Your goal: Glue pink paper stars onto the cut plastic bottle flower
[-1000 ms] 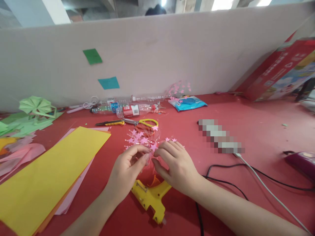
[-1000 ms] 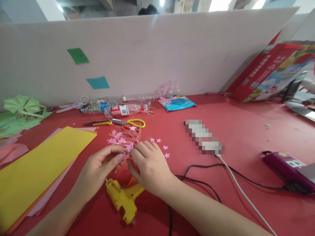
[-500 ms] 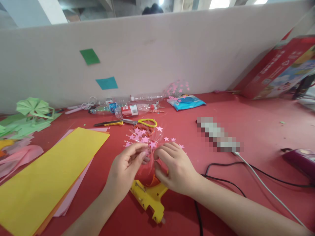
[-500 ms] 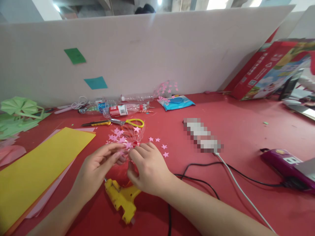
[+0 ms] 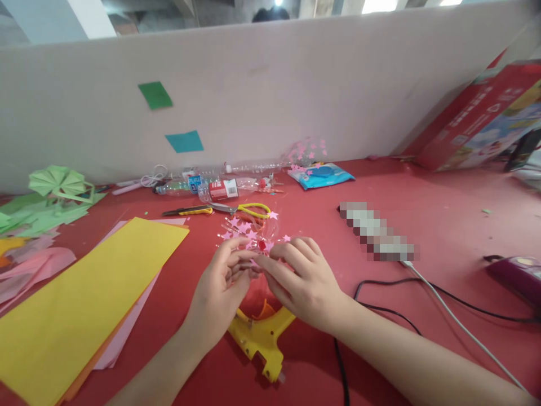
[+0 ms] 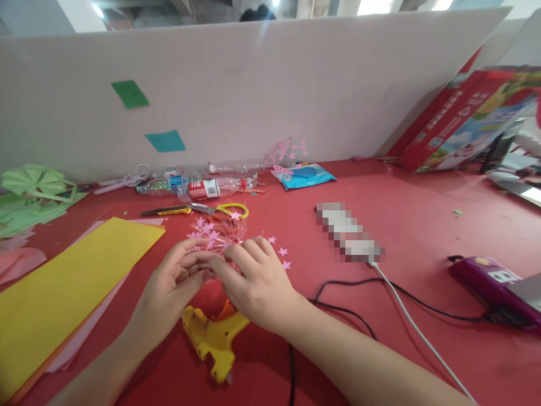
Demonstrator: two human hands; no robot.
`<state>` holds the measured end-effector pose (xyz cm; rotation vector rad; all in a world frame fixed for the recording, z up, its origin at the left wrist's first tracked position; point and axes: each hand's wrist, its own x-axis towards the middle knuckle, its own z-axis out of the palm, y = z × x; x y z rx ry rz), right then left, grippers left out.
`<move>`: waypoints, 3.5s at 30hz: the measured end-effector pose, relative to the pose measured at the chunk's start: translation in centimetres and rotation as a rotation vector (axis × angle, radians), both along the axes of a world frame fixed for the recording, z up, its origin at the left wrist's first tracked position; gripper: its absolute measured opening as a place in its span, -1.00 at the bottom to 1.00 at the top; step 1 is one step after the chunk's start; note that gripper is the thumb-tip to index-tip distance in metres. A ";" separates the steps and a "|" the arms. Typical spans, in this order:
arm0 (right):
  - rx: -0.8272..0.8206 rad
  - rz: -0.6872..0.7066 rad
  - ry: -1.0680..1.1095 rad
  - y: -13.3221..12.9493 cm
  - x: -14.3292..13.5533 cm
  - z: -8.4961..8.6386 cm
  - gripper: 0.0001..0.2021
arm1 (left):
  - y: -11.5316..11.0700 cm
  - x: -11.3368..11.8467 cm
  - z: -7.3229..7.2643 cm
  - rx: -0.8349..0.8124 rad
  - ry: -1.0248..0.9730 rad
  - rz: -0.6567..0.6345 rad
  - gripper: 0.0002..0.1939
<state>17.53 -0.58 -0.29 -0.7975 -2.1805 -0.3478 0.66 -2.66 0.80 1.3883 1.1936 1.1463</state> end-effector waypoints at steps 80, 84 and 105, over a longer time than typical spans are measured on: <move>-0.273 -0.042 0.028 1.1 1.4 -0.7 -0.79 | 1.4 -2.9 0.4 0.491 0.654 0.204 -0.67; -0.243 -0.036 0.046 0.8 1.5 -0.5 -0.80 | 1.5 -3.0 0.1 0.505 0.636 0.216 -0.68; -0.274 -0.100 0.106 0.8 1.0 -0.2 -0.80 | 0.9 -0.3 -0.5 0.803 1.093 0.039 -0.44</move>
